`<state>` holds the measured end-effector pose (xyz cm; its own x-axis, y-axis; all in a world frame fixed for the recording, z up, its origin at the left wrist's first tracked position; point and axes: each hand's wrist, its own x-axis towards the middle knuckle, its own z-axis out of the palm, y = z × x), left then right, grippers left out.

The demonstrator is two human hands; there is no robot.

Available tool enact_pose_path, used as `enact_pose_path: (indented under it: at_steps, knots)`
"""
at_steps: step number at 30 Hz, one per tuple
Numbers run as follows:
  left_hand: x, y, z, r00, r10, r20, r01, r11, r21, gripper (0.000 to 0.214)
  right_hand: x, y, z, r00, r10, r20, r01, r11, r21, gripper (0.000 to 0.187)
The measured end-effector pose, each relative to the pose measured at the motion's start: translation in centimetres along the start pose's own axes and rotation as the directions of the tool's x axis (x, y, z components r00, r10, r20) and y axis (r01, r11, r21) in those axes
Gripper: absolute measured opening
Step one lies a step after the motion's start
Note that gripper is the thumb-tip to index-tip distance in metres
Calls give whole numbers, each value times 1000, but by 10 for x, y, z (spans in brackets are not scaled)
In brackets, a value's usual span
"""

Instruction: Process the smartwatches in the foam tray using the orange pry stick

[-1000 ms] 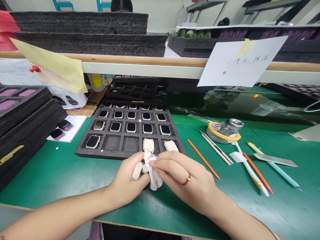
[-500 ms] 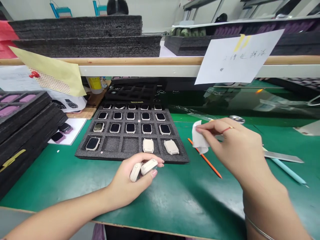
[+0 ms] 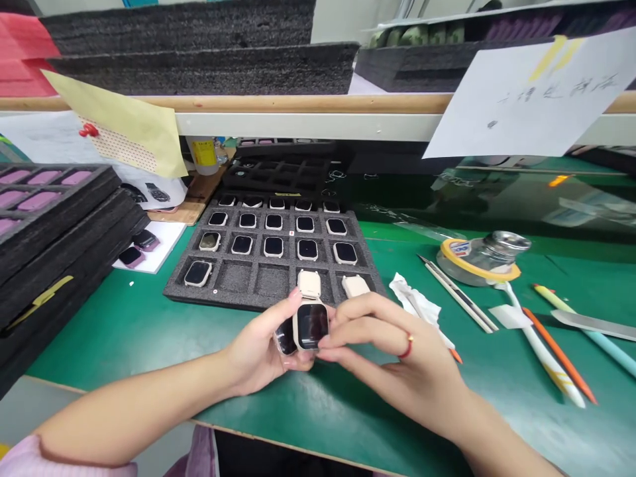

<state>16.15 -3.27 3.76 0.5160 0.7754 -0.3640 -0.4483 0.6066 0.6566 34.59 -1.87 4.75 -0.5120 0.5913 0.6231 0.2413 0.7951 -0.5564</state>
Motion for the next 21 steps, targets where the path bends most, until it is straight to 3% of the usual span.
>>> enact_pose_path:
  at_steps: [3,8,10,11,13,16,19,21]
  knots:
    - [-1,-2,-2,996,17,90,-18,1000,13,50,0,1,0,962,145,-231,-106,979,173,11]
    - [0,-2,-5,984,36,173,-29,999,-46,52,1,2,1,783,342,-520,-189,927,324,12]
    - [0,-3,-6,984,36,177,-25,998,-61,52,-1,4,1,764,333,-553,-202,937,284,19]
    - [0,-3,-6,983,35,179,-24,998,-64,52,-2,5,0,782,291,-551,-187,953,238,23]
    - [0,-4,-6,983,38,182,-26,997,-67,52,-6,5,-4,863,133,-488,-105,991,85,28]
    - [0,-4,-6,982,25,189,-12,998,-68,52,-14,0,-12,969,-103,-224,73,988,-138,36]
    - [0,-3,-6,986,-6,169,20,996,-84,52,-21,-5,-19,987,-154,39,158,969,-190,37]
    - [0,-2,-5,988,-17,152,33,995,-98,51,-25,-6,-19,977,-175,124,198,958,-208,38]
